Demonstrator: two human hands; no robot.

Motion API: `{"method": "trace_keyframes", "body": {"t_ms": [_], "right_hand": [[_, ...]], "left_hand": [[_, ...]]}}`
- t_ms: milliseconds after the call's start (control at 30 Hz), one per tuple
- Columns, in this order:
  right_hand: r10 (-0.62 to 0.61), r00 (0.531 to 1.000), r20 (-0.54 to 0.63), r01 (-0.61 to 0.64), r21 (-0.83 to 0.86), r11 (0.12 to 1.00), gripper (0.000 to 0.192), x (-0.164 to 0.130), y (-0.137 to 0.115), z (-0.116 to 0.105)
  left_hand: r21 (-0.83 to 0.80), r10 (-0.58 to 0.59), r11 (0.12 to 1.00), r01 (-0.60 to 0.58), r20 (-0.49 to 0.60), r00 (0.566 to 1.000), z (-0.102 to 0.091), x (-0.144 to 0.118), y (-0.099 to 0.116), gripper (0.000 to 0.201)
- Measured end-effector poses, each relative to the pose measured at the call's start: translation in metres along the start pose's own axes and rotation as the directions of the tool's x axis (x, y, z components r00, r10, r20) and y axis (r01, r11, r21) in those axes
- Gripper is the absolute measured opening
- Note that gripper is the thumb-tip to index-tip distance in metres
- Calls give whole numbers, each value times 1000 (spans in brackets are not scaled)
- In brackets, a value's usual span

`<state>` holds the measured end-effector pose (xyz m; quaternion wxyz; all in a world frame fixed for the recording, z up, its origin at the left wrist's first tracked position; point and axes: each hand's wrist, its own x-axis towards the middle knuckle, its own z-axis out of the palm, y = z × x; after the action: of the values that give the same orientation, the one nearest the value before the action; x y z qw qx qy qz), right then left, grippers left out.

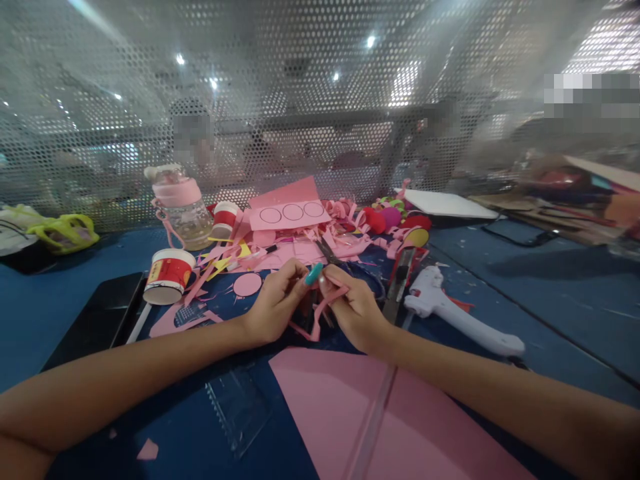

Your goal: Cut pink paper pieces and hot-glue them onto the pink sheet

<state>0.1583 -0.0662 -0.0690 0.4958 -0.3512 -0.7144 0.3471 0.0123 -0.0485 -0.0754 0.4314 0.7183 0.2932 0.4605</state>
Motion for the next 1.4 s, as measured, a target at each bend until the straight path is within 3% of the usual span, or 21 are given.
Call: {"method": "trace_keyframes", "body": {"t_ms": [133, 233, 533, 767, 1000, 1200, 1400], "right_hand": [[86, 995, 48, -94, 213, 972, 29, 0, 1, 1], [98, 995, 31, -103, 282, 954, 36, 1, 3, 1], [178, 982, -54, -155, 290, 944, 40, 8, -1, 6], [230, 973, -11, -216, 313, 925, 42, 9, 2, 6], [201, 979, 19, -196, 330, 923, 36, 7, 7, 5], [172, 985, 28, -172, 325, 930, 33, 7, -1, 6], [226, 970, 88, -243, 365, 899, 33, 8, -1, 6]], "left_hand": [[43, -1, 999, 2, -7, 1000, 1, 0, 0, 29], [38, -8, 999, 8, 11, 1000, 0, 0, -1, 29], [-30, -51, 998, 52, 17, 999, 2, 2, -1, 33], [-39, -10, 999, 9, -31, 999, 2, 2, -1, 27], [-35, -16, 999, 14, -45, 999, 2, 4, -2, 27], [-127, -5, 992, 7, 16, 1000, 3, 6, 3, 30], [-210, -54, 976, 58, 25, 998, 1, 5, 2, 35]]}}
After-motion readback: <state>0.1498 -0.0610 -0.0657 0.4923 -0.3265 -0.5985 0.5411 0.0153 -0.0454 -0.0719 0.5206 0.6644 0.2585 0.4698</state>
